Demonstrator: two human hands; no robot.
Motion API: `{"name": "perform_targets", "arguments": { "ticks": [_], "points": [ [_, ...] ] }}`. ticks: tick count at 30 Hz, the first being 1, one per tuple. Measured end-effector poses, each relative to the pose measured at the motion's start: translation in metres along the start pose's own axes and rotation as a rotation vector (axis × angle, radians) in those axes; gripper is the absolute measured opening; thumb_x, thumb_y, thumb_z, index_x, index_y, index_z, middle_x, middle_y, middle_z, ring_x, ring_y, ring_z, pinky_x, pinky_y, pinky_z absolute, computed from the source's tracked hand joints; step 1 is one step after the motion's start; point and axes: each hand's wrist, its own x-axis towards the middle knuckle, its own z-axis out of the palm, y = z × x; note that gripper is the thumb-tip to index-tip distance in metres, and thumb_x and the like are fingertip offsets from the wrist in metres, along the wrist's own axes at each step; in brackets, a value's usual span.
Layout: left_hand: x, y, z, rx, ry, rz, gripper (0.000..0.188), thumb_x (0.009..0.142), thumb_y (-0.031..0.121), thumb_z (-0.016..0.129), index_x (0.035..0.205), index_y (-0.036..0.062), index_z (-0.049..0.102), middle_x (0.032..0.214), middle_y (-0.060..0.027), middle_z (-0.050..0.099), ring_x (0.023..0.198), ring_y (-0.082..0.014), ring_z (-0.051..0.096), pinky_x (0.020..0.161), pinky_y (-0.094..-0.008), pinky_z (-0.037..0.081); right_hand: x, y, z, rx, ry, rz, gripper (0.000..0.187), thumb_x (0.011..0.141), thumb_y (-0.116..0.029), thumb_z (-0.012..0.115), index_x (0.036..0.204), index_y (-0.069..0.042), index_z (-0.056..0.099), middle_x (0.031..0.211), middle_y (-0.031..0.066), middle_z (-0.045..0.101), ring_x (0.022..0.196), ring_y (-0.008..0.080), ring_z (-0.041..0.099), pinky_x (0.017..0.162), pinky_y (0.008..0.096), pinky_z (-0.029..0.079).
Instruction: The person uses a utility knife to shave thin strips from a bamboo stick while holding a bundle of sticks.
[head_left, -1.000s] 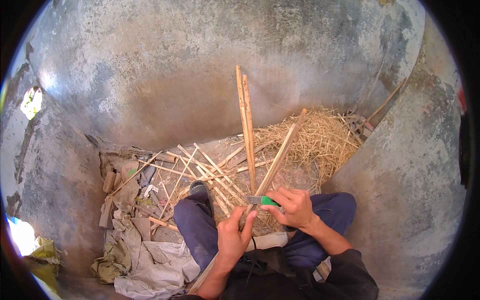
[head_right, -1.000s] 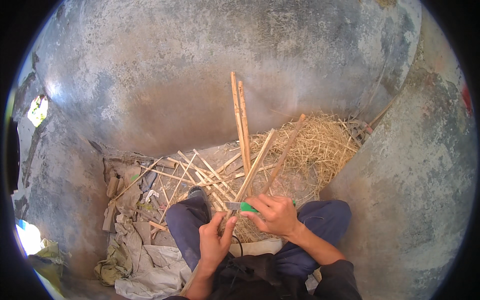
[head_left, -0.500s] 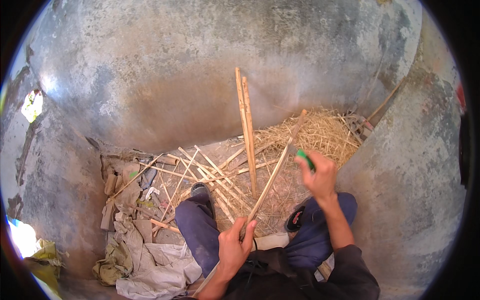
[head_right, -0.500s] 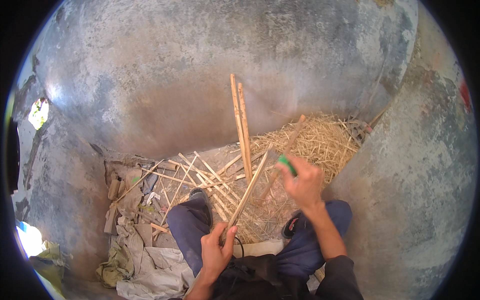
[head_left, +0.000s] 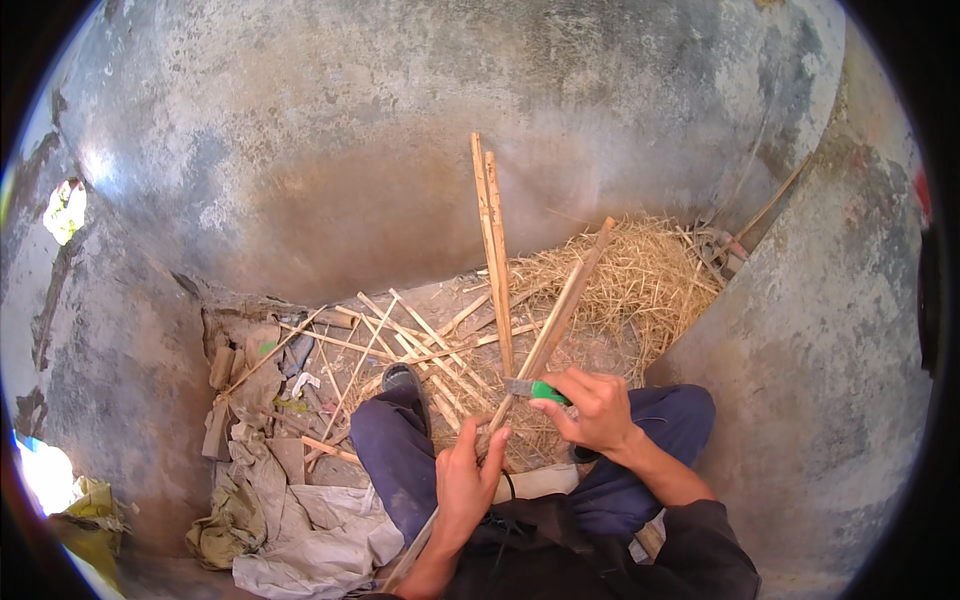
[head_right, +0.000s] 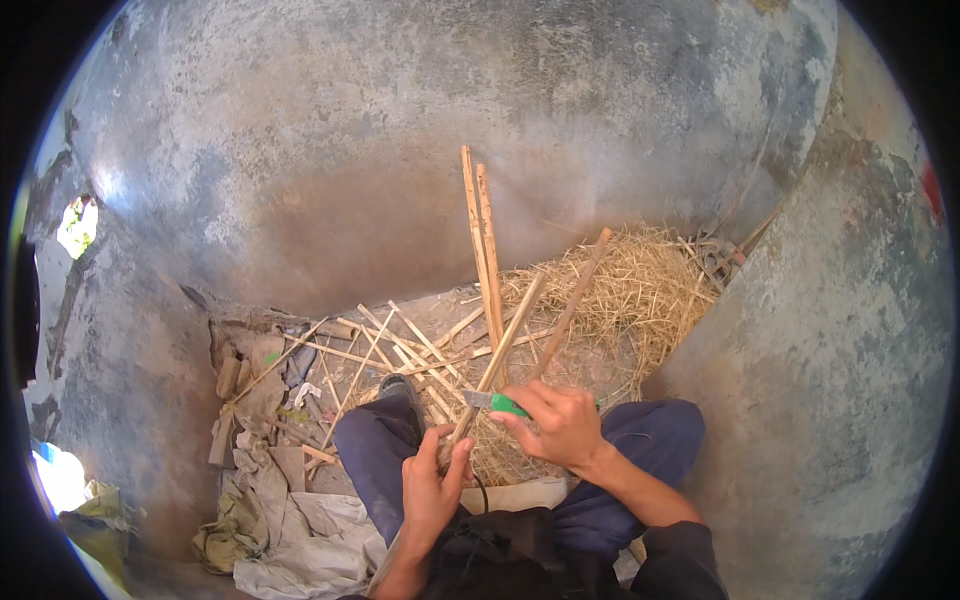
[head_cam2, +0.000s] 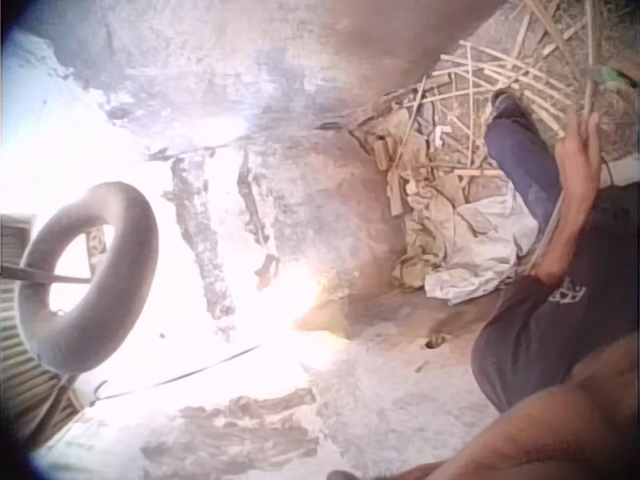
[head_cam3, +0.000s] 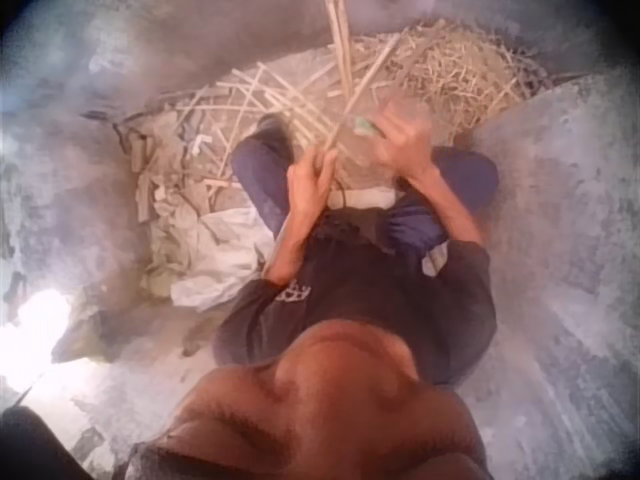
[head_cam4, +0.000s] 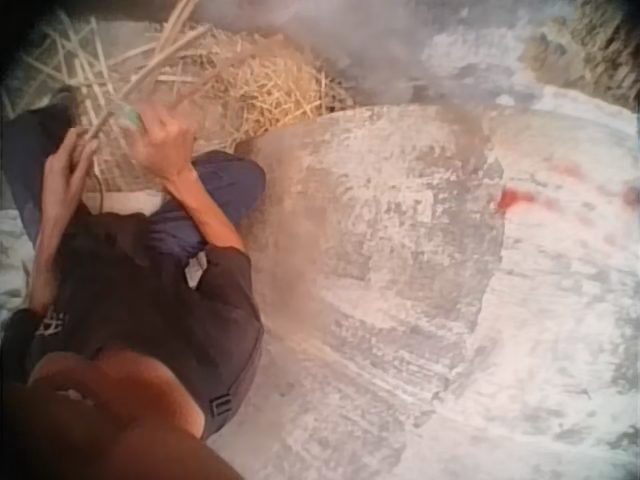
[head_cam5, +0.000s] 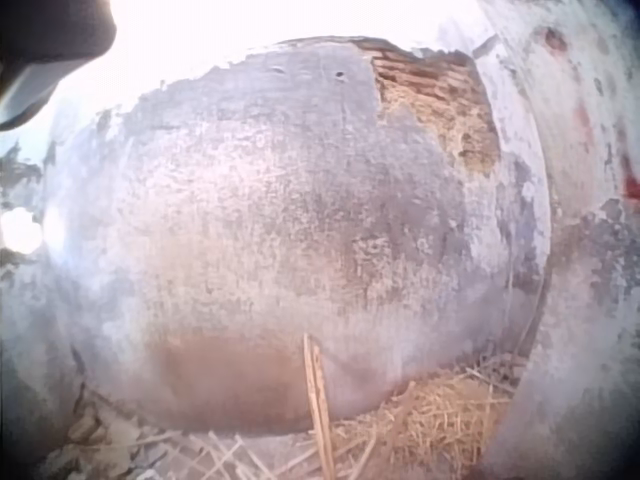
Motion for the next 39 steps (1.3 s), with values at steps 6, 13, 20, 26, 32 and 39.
{"name": "perform_targets", "arguments": {
  "ticks": [6, 13, 20, 26, 32, 39],
  "points": [
    [0.004, -0.003, 0.001, 0.208, 0.011, 0.161, 0.024, 0.109, 0.023, 0.072, 0.112, -0.0009, 0.071, 0.068, -0.0169, 0.067, 0.059, -0.033, 0.068, 0.057, -0.043, 0.05, -0.004, -0.015, 0.009, 0.043, -0.009, -0.01, 0.028, 0.091, -0.03, 0.087, 0.105, -0.008, 0.079, 0.082, 0.0066, 0.071, 0.065, 0.0276, 0.071, 0.057, 0.0378, 0.054],
    [0.003, 0.007, 0.01, 0.284, -0.004, 0.099, 0.029, 0.111, 0.029, 0.067, 0.104, 0.0019, 0.063, 0.08, -0.0267, 0.069, 0.074, -0.0516, 0.068, 0.062, -0.0587, 0.048, -0.004, -0.01, 0.011, 0.014, -0.017, -0.014, 0.031, 0.089, -0.033, 0.088, 0.109, -0.01, 0.08, 0.082, 0.0042, 0.071, 0.065, 0.0261, 0.071, 0.059, 0.0379, 0.055],
    [0.002, 0.009, 0.007, 0.237, -0.003, 0.105, 0.028, 0.111, 0.028, 0.067, 0.101, 0.0025, 0.06, 0.072, -0.0261, 0.066, 0.069, -0.052, 0.066, 0.059, -0.0594, 0.045, 0.006, -0.006, 0.003, -0.077, 0.022, -0.079, 0.03, 0.088, -0.036, 0.088, 0.106, -0.013, 0.082, 0.079, 0.002, 0.069, 0.064, 0.0234, 0.071, 0.056, 0.0364, 0.052],
    [-0.007, 0.004, 0.002, 0.257, -0.044, 0.066, 0.029, 0.111, 0.027, 0.068, 0.099, 0.0014, 0.061, 0.068, -0.0247, 0.063, 0.065, -0.0499, 0.065, 0.057, -0.0567, 0.045, 0.024, 0.021, -0.007, -0.145, 0.152, -0.072, 0.029, 0.094, -0.04, 0.085, 0.103, -0.012, 0.083, 0.074, 0.0037, 0.072, 0.056, 0.0204, 0.067, 0.051, 0.0359, 0.049],
    [-0.03, -0.022, -0.005, 0.234, -0.092, 0.007, 0.03, 0.111, 0.026, 0.068, 0.098, -0.0015, 0.065, 0.064, -0.0213, 0.061, 0.057, -0.0423, 0.062, 0.055, -0.0491, 0.045, 0.047, 0.121, -0.038, -0.266, 0.261, 0.357, 0.042, 0.109, -0.045, 0.069, 0.113, -0.006, 0.084, 0.069, 0.0048, 0.069, 0.054, 0.0136, 0.057, 0.05, 0.0344, 0.041],
    [-0.019, -0.054, -0.015, -0.13, -0.259, -0.161, 0.036, 0.115, 0.034, 0.062, 0.112, 0.0, 0.074, 0.067, -0.0117, 0.065, 0.061, -0.0212, 0.064, 0.06, -0.0393, 0.048, 0.061, 0.13, -0.069, -0.145, 0.169, 0.494, 0.042, 0.108, -0.044, 0.071, 0.118, -0.003, 0.079, 0.068, 0.003, 0.064, 0.06, 0.0132, 0.055, 0.057, 0.0355, 0.039]
  ]
}}
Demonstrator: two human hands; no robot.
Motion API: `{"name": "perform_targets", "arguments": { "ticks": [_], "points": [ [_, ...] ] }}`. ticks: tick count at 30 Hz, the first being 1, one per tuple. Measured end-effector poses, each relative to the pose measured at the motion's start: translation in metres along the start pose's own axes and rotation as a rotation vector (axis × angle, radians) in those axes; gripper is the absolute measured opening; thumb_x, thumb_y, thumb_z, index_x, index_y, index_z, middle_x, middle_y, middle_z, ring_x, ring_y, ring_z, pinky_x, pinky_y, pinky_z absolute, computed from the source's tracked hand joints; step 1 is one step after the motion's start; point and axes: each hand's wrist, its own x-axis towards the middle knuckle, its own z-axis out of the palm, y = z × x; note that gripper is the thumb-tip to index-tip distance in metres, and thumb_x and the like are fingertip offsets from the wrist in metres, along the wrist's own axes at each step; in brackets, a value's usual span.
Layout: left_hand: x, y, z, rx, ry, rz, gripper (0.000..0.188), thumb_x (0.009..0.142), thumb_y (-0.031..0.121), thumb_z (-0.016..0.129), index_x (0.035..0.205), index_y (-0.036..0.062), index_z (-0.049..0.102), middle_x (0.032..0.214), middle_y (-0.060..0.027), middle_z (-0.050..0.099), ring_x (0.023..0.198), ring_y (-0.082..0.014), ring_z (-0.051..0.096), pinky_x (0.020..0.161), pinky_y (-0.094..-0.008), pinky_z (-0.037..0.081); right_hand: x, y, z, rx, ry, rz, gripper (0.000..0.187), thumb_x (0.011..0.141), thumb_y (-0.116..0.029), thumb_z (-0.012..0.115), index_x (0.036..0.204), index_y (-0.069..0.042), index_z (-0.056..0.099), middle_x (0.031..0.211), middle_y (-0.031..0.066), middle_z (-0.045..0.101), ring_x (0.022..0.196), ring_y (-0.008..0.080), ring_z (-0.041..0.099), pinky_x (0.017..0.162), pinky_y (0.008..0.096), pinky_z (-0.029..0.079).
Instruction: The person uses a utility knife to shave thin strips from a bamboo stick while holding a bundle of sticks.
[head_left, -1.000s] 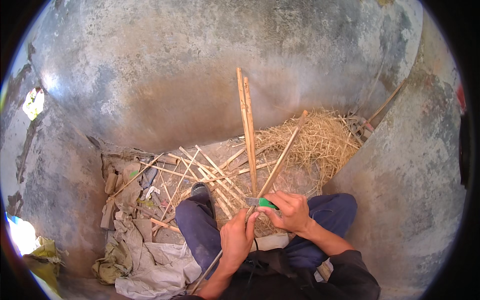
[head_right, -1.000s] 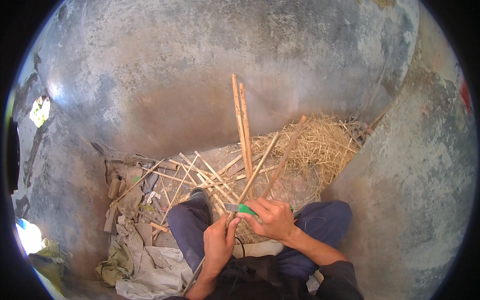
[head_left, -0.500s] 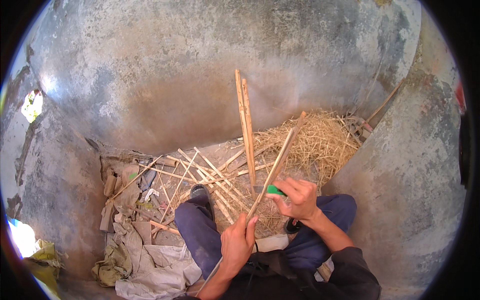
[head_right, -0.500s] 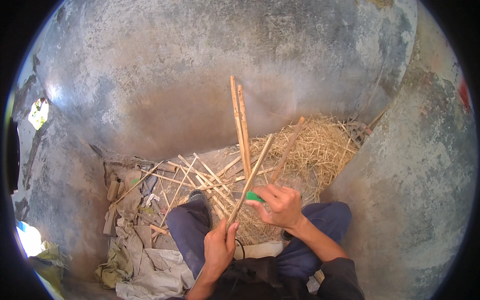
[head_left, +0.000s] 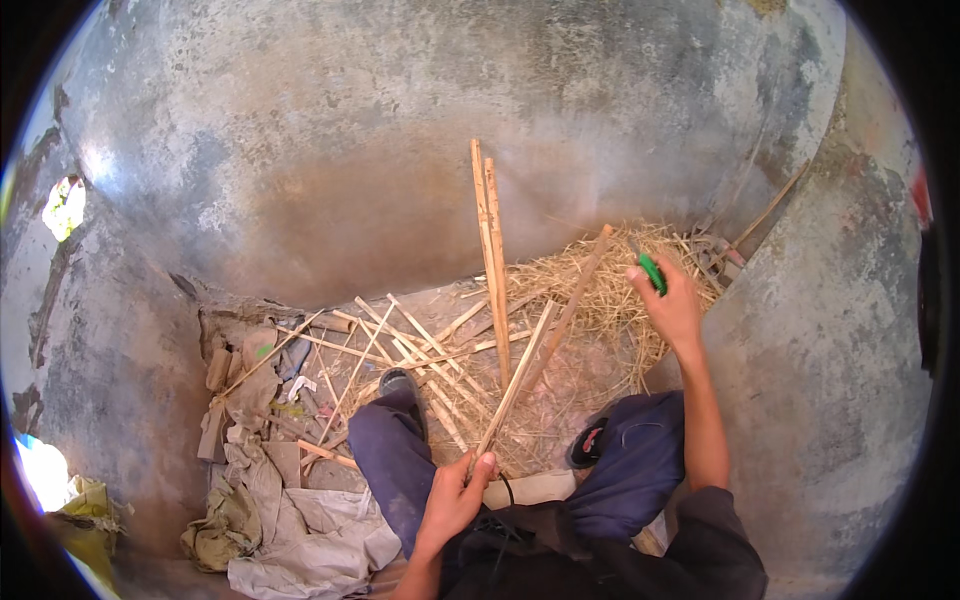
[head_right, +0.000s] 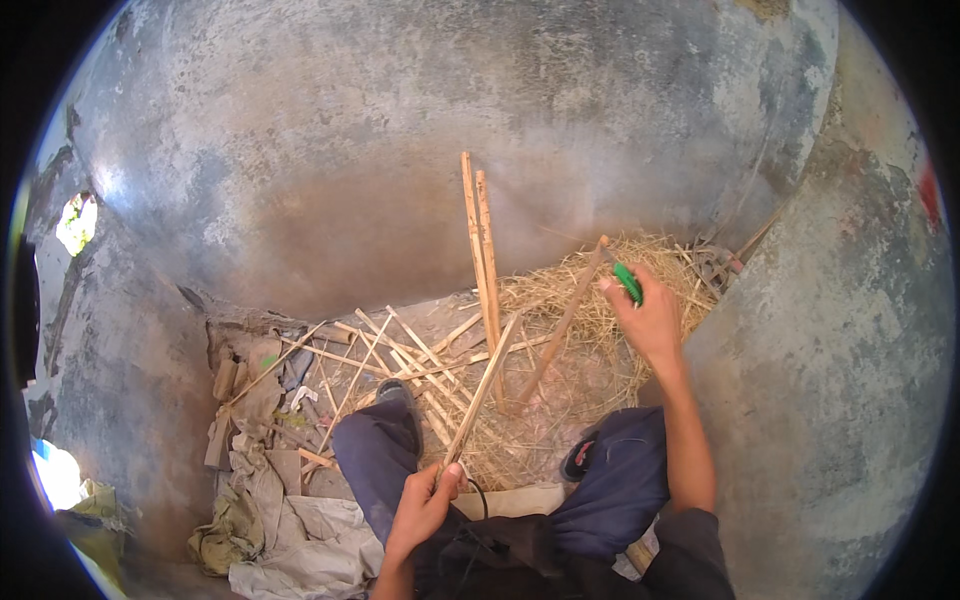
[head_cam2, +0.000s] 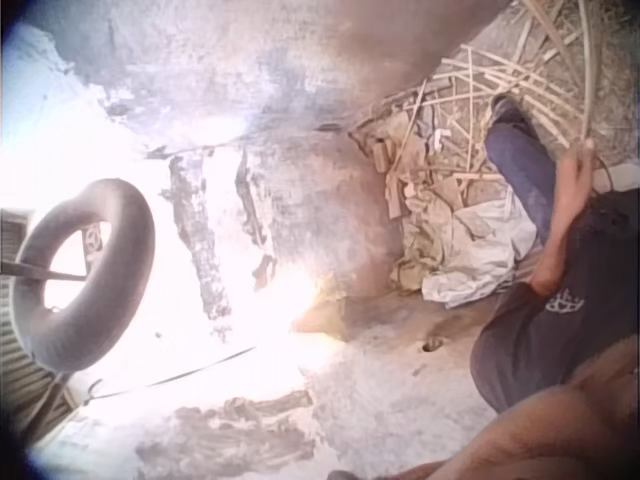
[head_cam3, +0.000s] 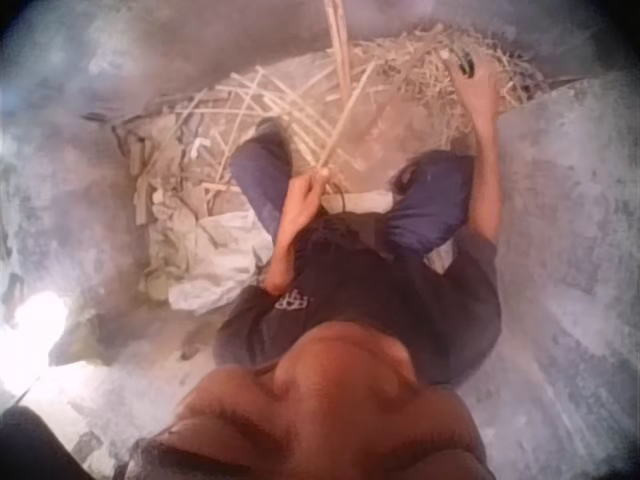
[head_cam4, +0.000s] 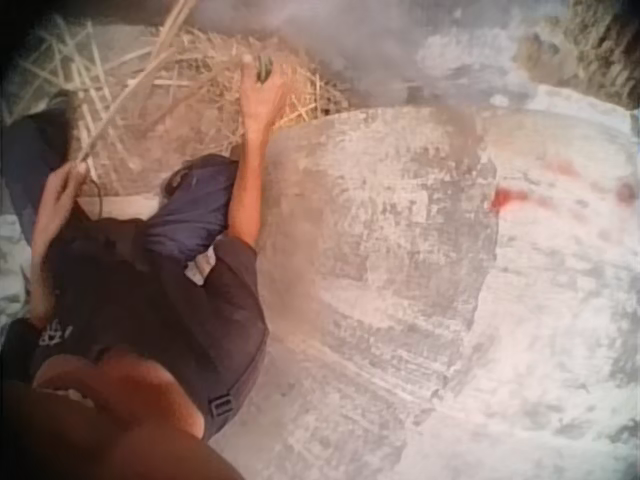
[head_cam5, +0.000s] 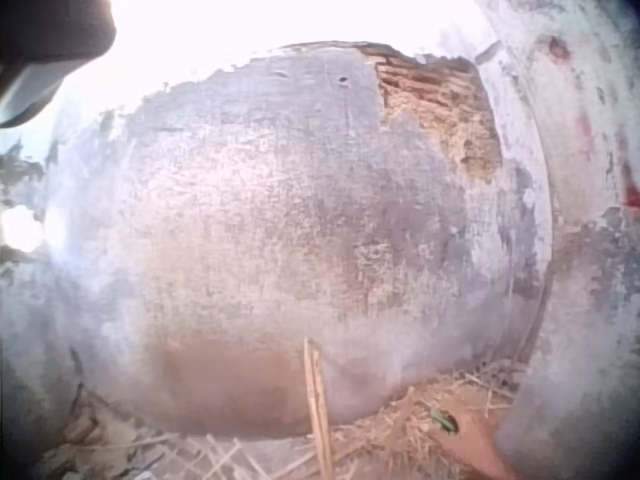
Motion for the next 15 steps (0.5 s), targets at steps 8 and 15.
{"name": "perform_targets", "arguments": {
  "ticks": [8, 15],
  "points": [
    [0.01, 0.024, -0.005, -0.073, -0.147, -0.071, 0.038, 0.117, 0.035, 0.058, 0.106, 0.0021, 0.073, 0.067, -0.0002, 0.057, 0.061, -0.009, 0.053, 0.059, -0.0309, 0.042, -0.047, -0.054, 0.013, 0.924, -0.484, 0.252, 0.034, 0.108, -0.029, 0.073, 0.125, 0.0, 0.078, 0.097, 0.0032, 0.079, 0.076, 0.0112, 0.066, 0.076, 0.03, 0.055],
    [0.018, 0.037, -0.01, 0.118, -0.212, -0.006, 0.033, 0.115, 0.033, 0.064, 0.113, 0.0008, 0.072, 0.072, -0.0049, 0.068, 0.065, -0.0128, 0.064, 0.062, -0.034, 0.048, -0.064, -0.06, 0.026, 0.937, -0.381, 0.294, 0.022, 0.104, -0.018, 0.077, 0.113, 0.002, 0.077, 0.093, 0.0051, 0.079, 0.082, 0.0087, 0.07, 0.076, 0.0271, 0.052]
  ]
}}
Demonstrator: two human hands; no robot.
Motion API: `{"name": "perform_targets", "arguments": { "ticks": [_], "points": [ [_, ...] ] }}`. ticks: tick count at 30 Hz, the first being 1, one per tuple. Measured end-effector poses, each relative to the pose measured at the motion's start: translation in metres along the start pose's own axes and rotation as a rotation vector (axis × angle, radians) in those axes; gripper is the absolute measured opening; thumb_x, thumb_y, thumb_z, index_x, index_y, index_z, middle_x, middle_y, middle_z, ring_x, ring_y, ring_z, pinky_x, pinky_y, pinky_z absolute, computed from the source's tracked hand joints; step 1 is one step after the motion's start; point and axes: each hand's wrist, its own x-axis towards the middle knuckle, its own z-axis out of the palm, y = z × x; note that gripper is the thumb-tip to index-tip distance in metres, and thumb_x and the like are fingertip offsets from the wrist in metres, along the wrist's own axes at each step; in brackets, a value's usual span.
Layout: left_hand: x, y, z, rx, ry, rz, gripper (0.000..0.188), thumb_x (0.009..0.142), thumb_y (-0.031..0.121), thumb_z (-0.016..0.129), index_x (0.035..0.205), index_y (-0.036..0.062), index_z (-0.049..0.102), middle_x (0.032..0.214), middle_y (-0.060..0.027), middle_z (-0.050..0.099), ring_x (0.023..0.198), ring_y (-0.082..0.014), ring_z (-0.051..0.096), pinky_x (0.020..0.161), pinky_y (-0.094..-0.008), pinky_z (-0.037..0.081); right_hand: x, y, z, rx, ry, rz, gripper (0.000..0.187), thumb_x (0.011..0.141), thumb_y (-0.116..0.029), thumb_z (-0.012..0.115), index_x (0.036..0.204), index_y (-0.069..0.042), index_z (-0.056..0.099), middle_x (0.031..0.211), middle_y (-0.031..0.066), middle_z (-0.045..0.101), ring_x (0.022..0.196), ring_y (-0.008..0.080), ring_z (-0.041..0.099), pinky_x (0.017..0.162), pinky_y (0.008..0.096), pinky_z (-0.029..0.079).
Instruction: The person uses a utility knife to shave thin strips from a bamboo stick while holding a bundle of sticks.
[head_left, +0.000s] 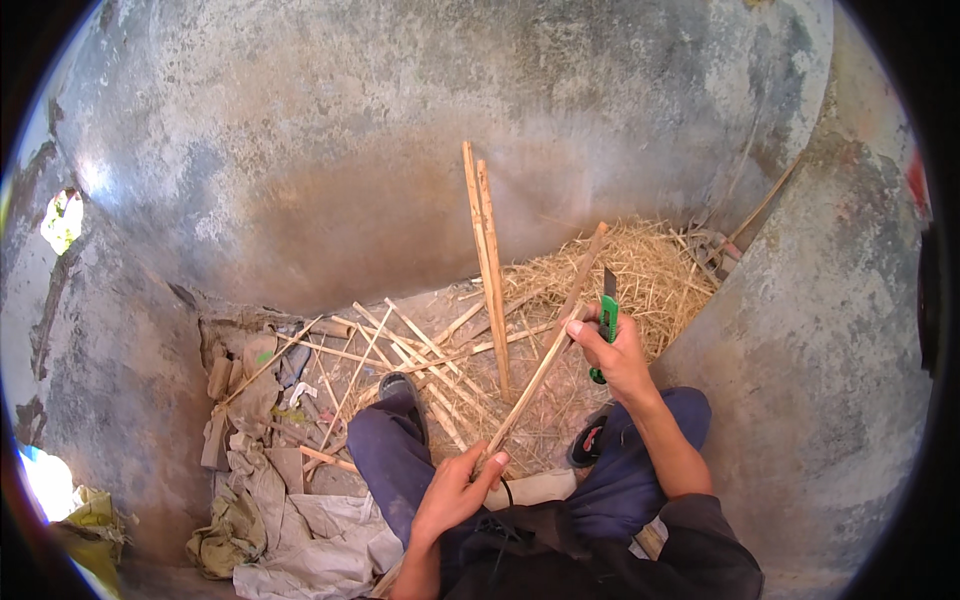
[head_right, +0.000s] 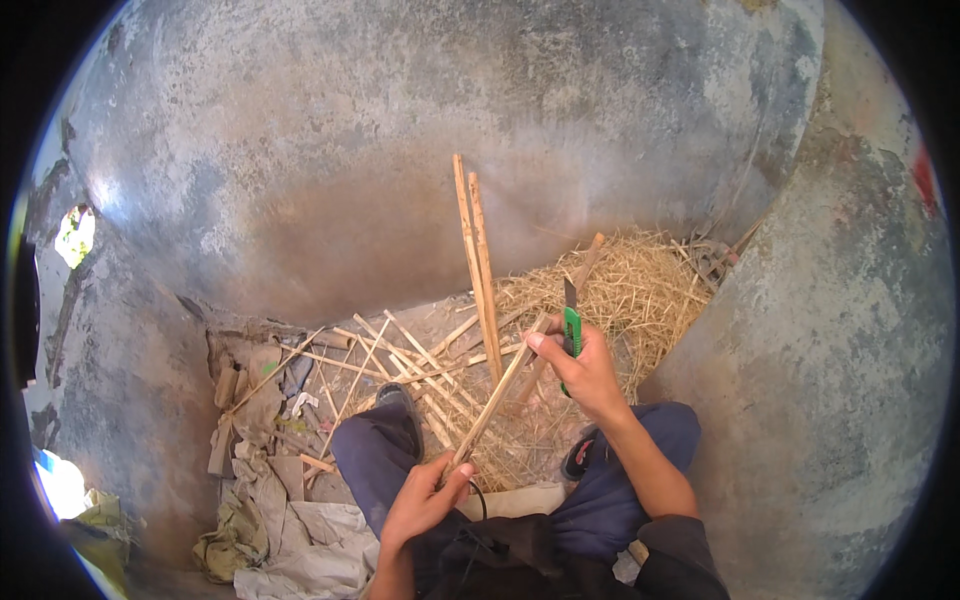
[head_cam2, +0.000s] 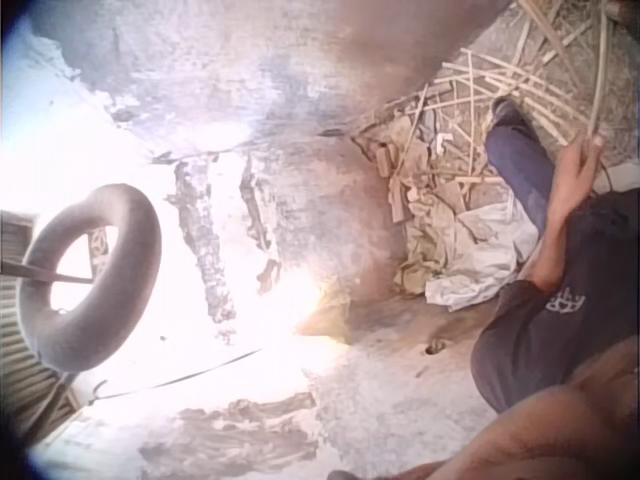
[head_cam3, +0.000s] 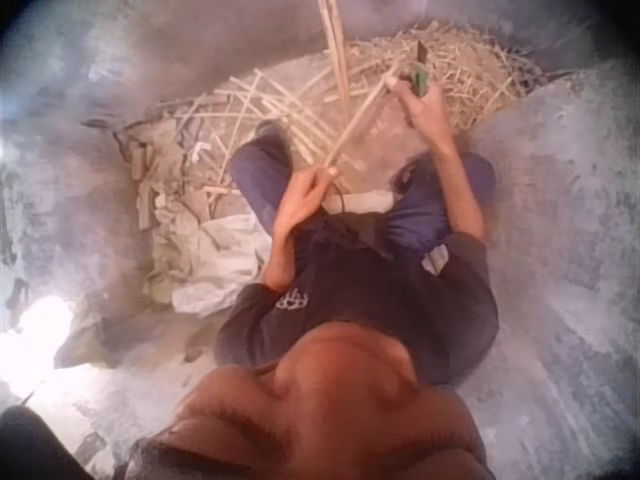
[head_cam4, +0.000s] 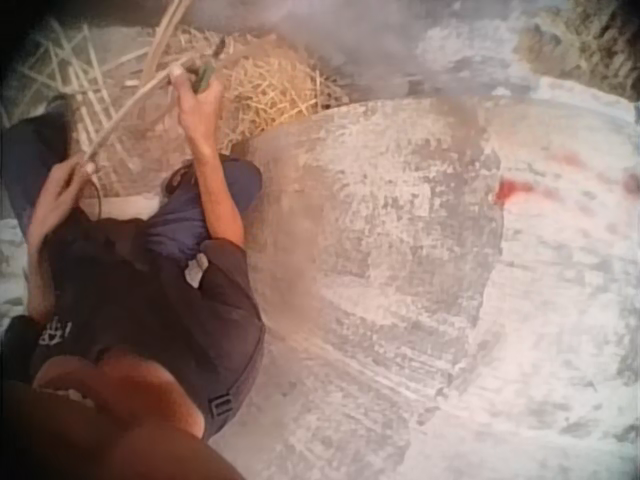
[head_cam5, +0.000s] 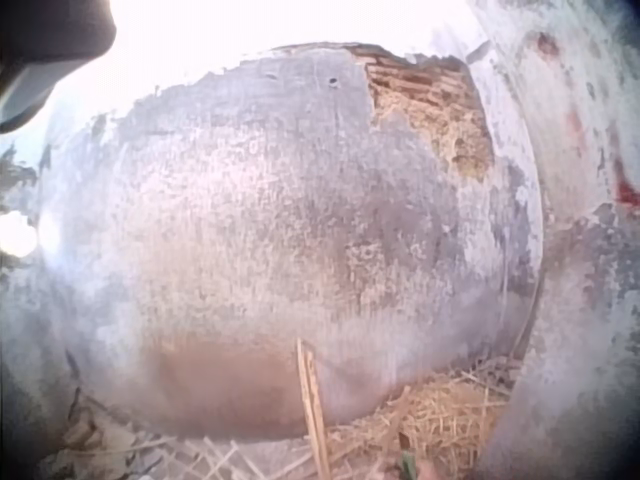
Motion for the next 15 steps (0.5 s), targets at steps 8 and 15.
{"name": "perform_targets", "arguments": {
  "ticks": [8, 15],
  "points": [
    [0.021, 0.018, 0.002, -0.17, 0.071, 0.171, 0.031, 0.116, 0.028, 0.062, 0.114, -0.0005, 0.074, 0.07, -0.0056, 0.067, 0.063, -0.0128, 0.064, 0.061, -0.0328, 0.048, -0.008, 0.0, 0.009, 0.065, -0.047, 0.036, 0.02, 0.104, -0.018, 0.078, 0.109, 0.001, 0.075, 0.09, 0.004, 0.077, 0.082, 0.008, 0.069, 0.073, 0.0256, 0.05],
    [0.021, 0.024, 0.003, -0.169, 0.067, 0.115, 0.042, 0.118, 0.03, 0.055, 0.095, -0.0003, 0.073, 0.06, 0.0003, 0.047, 0.057, -0.0094, 0.044, 0.055, -0.0328, 0.037, -0.015, 0.006, 0.015, -0.214, 0.031, -0.339, 0.026, 0.107, -0.026, 0.072, 0.11, 0.0, 0.073, 0.089, 0.0083, 0.071, 0.082, 0.0134, 0.067, 0.07, 0.0313, 0.05]
  ]
}}
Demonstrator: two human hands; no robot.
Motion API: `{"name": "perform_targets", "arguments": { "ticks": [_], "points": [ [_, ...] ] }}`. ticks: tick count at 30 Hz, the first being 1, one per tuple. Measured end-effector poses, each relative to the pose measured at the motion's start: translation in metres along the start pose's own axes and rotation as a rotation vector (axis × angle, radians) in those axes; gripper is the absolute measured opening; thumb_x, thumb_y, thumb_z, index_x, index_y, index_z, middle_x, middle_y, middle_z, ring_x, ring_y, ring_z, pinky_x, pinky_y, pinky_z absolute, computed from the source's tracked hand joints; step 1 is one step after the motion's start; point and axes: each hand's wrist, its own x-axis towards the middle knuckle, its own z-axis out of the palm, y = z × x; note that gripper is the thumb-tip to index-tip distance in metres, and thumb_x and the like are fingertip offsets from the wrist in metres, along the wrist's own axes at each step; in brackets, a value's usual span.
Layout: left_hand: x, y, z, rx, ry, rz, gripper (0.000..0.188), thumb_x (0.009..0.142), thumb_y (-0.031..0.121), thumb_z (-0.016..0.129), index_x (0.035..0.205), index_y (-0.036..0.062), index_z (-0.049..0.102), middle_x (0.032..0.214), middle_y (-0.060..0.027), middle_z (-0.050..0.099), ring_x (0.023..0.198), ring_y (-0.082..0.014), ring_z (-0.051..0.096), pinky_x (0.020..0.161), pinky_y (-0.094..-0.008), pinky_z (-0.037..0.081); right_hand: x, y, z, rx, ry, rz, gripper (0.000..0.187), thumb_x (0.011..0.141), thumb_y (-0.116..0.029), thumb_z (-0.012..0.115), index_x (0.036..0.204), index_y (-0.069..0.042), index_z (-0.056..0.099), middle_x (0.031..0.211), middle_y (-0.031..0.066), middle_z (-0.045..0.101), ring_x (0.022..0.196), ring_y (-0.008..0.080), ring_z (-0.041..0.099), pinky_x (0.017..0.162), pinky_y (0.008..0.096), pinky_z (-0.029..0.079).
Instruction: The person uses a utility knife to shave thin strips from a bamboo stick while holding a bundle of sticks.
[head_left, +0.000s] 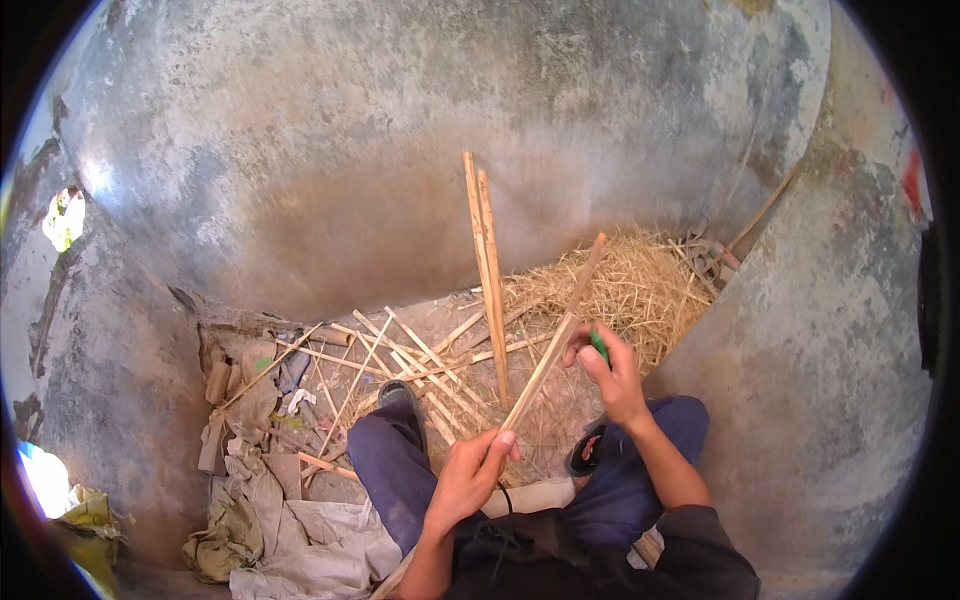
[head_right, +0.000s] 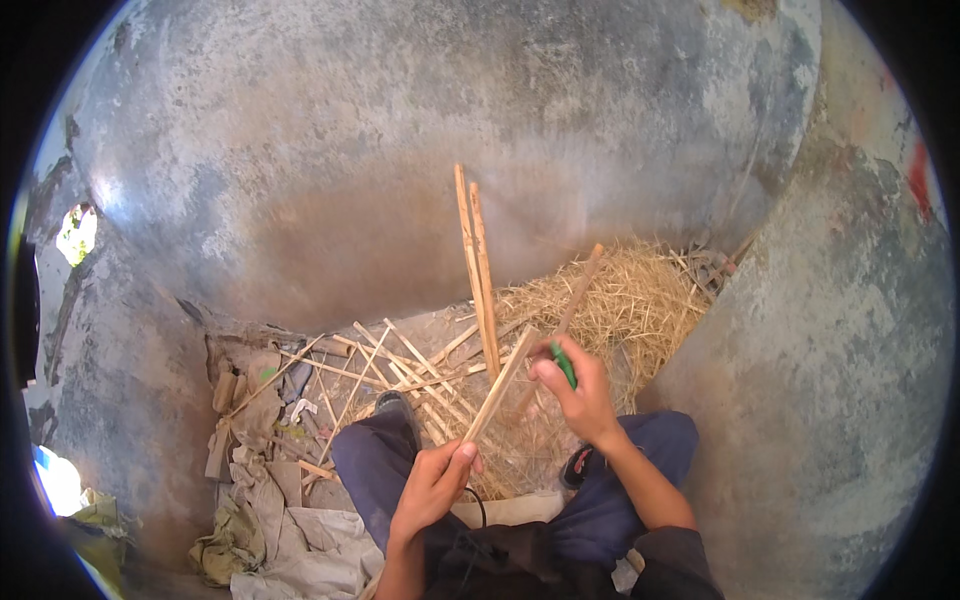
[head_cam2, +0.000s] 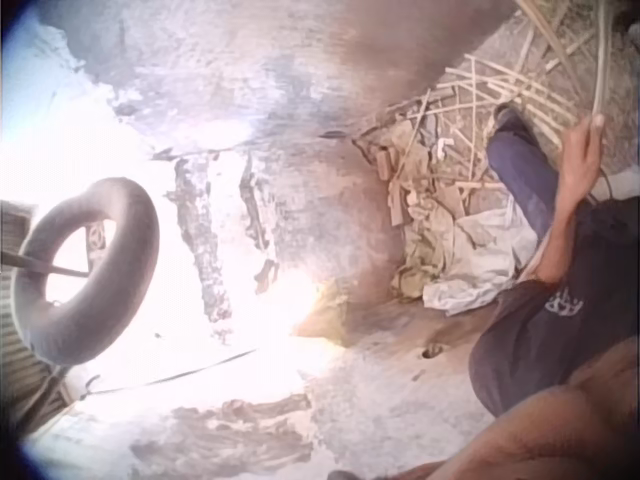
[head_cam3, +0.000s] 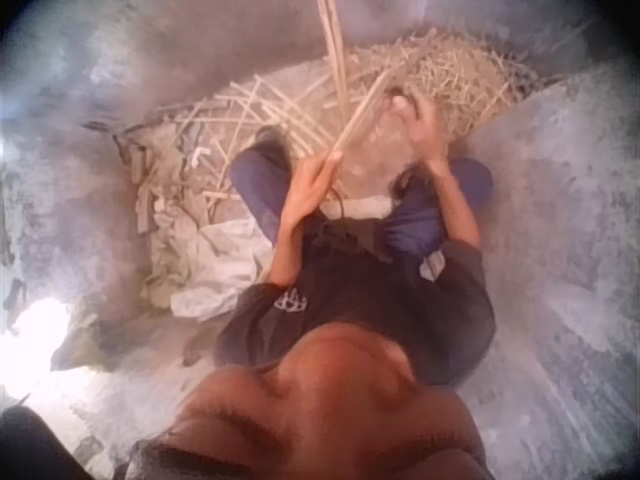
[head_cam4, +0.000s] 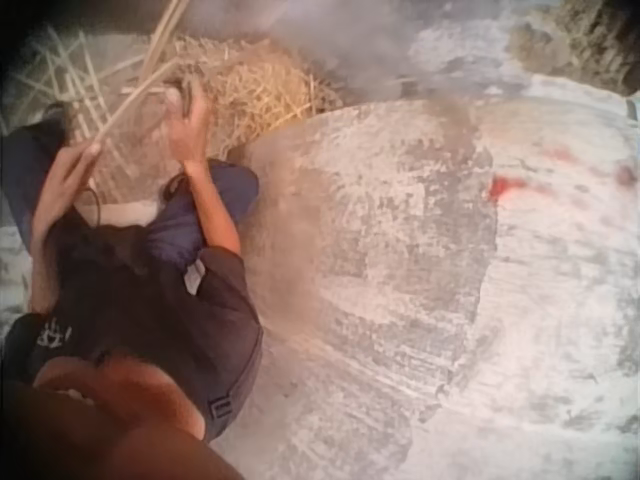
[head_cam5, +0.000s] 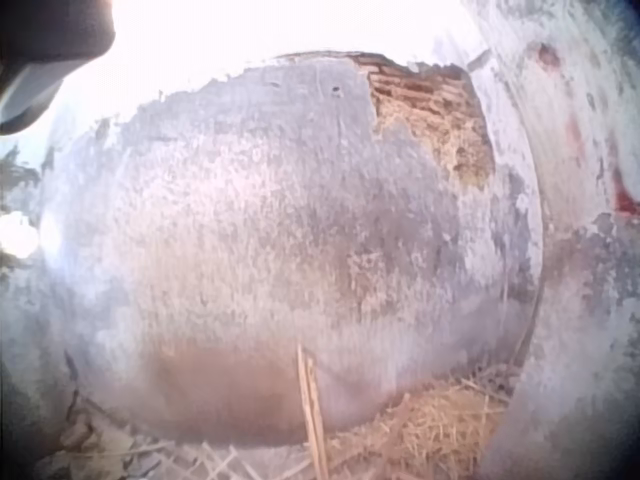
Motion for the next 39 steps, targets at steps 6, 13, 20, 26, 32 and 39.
{"name": "perform_targets", "arguments": {
  "ticks": [6, 13, 20, 26, 32, 39],
  "points": [
    [0.004, 0.004, -0.001, 0.028, 0.074, 0.029, 0.042, 0.117, 0.029, 0.056, 0.092, 0.0, 0.071, 0.058, -0.0045, 0.047, 0.055, -0.0124, 0.045, 0.055, -0.035, 0.036, -0.022, -0.004, 0.007, -0.558, -0.115, -0.289, 0.027, 0.105, -0.035, 0.072, 0.106, -0.008, 0.075, 0.086, 0.0094, 0.069, 0.071, 0.0306, 0.072, 0.061, 0.0425, 0.053],
    [0.002, 0.02, 0.004, 0.062, 0.126, 0.04, 0.041, 0.117, 0.028, 0.056, 0.09, -0.0005, 0.07, 0.058, -0.0042, 0.048, 0.055, -0.012, 0.043, 0.054, -0.0356, 0.035, -0.032, -0.01, 0.023, -0.663, -0.12, -0.441, 0.028, 0.096, -0.034, 0.082, 0.105, -0.007, 0.078, 0.084, 0.0062, 0.07, 0.064, 0.0278, 0.07, 0.057, 0.0388, 0.053],
    [-0.001, -0.002, 0.002, -0.074, 0.08, -0.008, 0.045, 0.118, 0.031, 0.054, 0.089, 0.0005, 0.068, 0.061, 0.0011, 0.044, 0.058, -0.0088, 0.04, 0.055, -0.034, 0.034, -0.024, -0.007, 0.02, -0.754, -0.087, -0.508, 0.029, 0.093, -0.037, 0.084, 0.105, -0.011, 0.079, 0.079, 0.0037, 0.066, 0.061, 0.0257, 0.066, 0.056, 0.0378, 0.051],
    [-0.005, -0.005, -0.006, -0.064, 0.065, -0.081, 0.046, 0.118, 0.032, 0.054, 0.088, 0.0008, 0.067, 0.061, 0.0001, 0.046, 0.059, -0.0086, 0.044, 0.056, -0.0329, 0.035, -0.011, 0.001, 0.014, -0.783, -0.078, -0.538, 0.028, 0.093, -0.037, 0.084, 0.104, -0.012, 0.08, 0.078, 0.0037, 0.065, 0.062, 0.0257, 0.066, 0.057, 0.0383, 0.051],
    [-0.016, -0.019, -0.008, -0.1, 0.09, -0.049, 0.046, 0.12, 0.033, 0.052, 0.086, 0.0039, 0.064, 0.061, 0.0083, 0.042, 0.055, -0.0024, 0.035, 0.052, -0.0268, 0.028, 0.008, 0.008, 0.005, -0.83, -0.05, -0.555, 0.027, 0.091, -0.033, 0.086, 0.106, -0.011, 0.079, 0.081, 0.0021, 0.069, 0.065, 0.0224, 0.069, 0.058, 0.0359, 0.052],
    [-0.017, -0.028, -0.012, -0.137, 0.066, -0.135, 0.047, 0.119, 0.032, 0.052, 0.086, 0.0015, 0.064, 0.061, 0.0029, 0.044, 0.058, -0.0069, 0.042, 0.055, -0.0306, 0.034, 0.015, 0.019, 0.002, -0.825, -0.07, -0.556, 0.029, 0.093, -0.037, 0.083, 0.103, -0.01, 0.078, 0.082, 0.0046, 0.07, 0.063, 0.0258, 0.068, 0.057, 0.0383, 0.051]
  ]
}}
